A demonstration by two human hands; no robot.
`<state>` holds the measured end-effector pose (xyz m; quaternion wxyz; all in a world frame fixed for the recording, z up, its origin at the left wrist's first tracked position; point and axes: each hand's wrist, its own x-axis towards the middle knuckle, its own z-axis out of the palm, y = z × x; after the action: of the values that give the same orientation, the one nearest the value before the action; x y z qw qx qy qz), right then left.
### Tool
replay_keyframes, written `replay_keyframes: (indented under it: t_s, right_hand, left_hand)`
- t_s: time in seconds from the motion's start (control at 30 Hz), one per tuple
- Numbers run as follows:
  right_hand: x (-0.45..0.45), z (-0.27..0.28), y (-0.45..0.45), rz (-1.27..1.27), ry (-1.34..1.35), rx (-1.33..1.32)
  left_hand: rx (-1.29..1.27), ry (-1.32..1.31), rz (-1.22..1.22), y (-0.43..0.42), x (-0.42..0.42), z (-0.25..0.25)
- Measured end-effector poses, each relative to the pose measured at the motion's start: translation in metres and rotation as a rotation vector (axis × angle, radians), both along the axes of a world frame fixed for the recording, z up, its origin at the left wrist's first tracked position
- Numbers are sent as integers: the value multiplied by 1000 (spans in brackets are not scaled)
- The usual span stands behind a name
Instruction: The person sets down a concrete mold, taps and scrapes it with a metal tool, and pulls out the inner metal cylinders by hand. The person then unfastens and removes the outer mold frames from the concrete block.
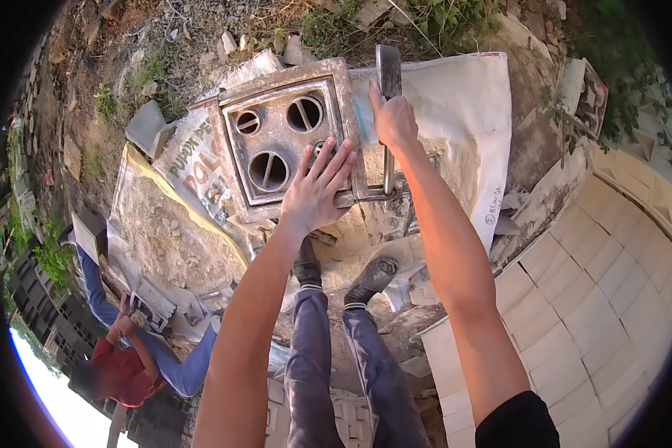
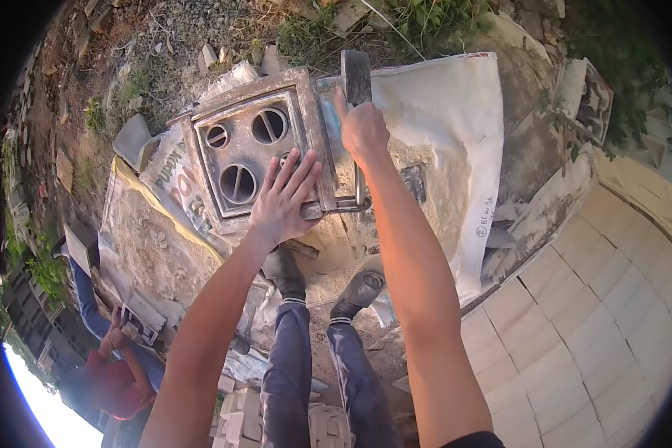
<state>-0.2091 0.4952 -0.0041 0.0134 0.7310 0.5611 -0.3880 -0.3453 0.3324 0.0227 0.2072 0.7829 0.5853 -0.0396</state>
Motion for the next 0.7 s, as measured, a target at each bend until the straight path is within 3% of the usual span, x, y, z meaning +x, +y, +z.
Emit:
replay_keyframes:
  t_s: [0.1, 0.17, 0.4, 0.47, 0.5, 0.6, 0.67, 0.7]
  right_hand:
    - [-2, -26, 5, 9, -27, 105]
    - [1, -51, 9, -71, 18, -48]
    - [1, -60, 9, -111, 76, -37]
    - [-2, -58, 10, -158, 71, -331]
    - [-1, -66, 12, -157, 85, -319]
    - [7, -79, 7, 31, 143, -229]
    - [6, -73, 6, -217, 217, -260]
    - [5, -77, 5, -200, 229, -263]
  left_hand:
    - [-27, -39, 6, 2, -1, 1]
    - [-26, -45, 0, 2, -1, 0]
    - [-14, -84, 24, 0, -2, -2]
    - [7, -61, 7, -1, -1, -2]
    - [21, -46, 4, 1, -1, -3]
    - [21, -41, 9, 2, -4, -3]
    - [13, -51, 9, 0, -2, -3]
    - [13, -37, 24, 0, -3, -2]
